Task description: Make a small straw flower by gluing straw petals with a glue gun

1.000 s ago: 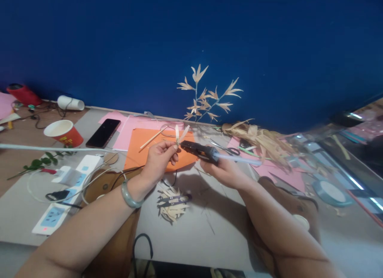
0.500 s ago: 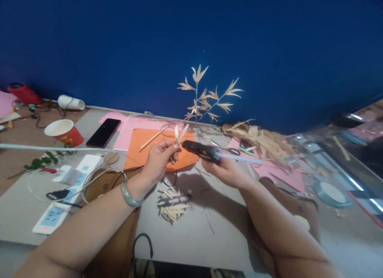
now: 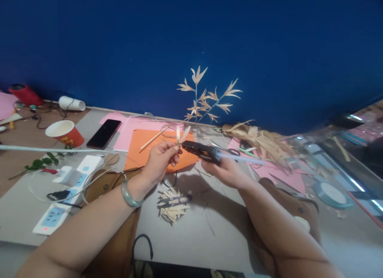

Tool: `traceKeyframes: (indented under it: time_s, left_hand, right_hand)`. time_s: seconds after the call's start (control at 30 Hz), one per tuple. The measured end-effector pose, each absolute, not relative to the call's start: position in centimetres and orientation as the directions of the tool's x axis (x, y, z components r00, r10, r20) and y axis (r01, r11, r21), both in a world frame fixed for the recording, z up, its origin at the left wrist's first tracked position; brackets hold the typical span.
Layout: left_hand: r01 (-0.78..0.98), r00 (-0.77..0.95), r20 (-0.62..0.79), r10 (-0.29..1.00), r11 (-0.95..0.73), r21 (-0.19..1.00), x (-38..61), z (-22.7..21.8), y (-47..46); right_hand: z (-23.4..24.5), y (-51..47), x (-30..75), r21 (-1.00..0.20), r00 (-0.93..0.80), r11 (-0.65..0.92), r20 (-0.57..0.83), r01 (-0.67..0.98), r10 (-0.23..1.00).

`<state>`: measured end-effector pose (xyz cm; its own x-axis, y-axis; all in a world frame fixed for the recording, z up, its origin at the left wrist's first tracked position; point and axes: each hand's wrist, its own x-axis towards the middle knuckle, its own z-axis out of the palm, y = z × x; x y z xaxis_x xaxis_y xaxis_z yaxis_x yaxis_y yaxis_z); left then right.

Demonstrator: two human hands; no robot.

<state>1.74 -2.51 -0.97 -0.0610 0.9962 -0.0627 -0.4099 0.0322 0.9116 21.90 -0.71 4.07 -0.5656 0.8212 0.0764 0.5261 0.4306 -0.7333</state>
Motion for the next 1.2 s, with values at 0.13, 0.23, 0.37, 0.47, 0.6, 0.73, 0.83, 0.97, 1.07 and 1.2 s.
traceKeyframes:
  time_s: [0.13, 0.23, 0.37, 0.47, 0.6, 0.73, 0.83, 0.97, 1.07, 1.2]
  left_hand:
    - [-0.426, -0.063, -0.077, 0.995, 0.043, 0.904, 1.8, -0.87, -2.53]
    - [-0.431, -0.058, -0.077, 0.995, 0.045, 0.901, 1.84, -0.8, -2.54]
    - [-0.426, -0.056, -0.067, 0.996, 0.037, 0.904, 1.84, -0.79, -2.52]
    - [-0.425, -0.054, -0.062, 0.997, 0.033, 0.905, 1.8, -0.94, -2.48]
    - [-0.423, -0.055, -0.05, 0.997, 0.022, 0.906, 1.75, -1.13, -2.47]
    - [-0.415, -0.077, -0.055, 0.995, 0.018, 0.91, 1.8, -1.01, -2.53]
    - [-0.396, -0.094, -0.045, 0.995, 0.004, 0.918, 1.85, -0.87, -2.55]
    - [-0.376, -0.103, -0.045, 0.994, 0.003, 0.927, 1.86, -0.92, -2.49]
    - [-0.379, -0.112, -0.042, 0.993, -0.004, 0.925, 1.86, -1.07, -2.49]
    - [-0.379, -0.119, -0.038, 0.992, -0.01, 0.925, 1.87, -1.19, -2.51]
  right_hand:
    - [4.06, -0.74, 21.84, -0.739, -0.559, 0.422, 0.074, 0.525, 0.826]
    - [4.15, -0.9, 21.72, -0.748, -0.557, 0.409, 0.064, 0.522, 0.828]
    - [4.3, -1.1, 21.59, -0.745, -0.535, 0.399, 0.067, 0.535, 0.842]
    - [4.29, -1.13, 21.57, -0.744, -0.537, 0.4, 0.066, 0.535, 0.841]
    - [4.15, -1.06, 21.6, -0.753, -0.536, 0.393, 0.065, 0.527, 0.842]
    - [4.1, -0.97, 21.62, -0.748, -0.539, 0.394, 0.057, 0.535, 0.84]
    - [4.14, -1.0, 21.62, -0.751, -0.546, 0.392, 0.05, 0.532, 0.837]
    - [4.23, -1.12, 21.52, -0.76, -0.55, 0.39, 0.052, 0.52, 0.834]
    - [4.31, -1.17, 21.39, -0.757, -0.556, 0.395, 0.051, 0.52, 0.829]
    - [4.31, -1.22, 21.3, -0.752, -0.549, 0.398, 0.058, 0.525, 0.834]
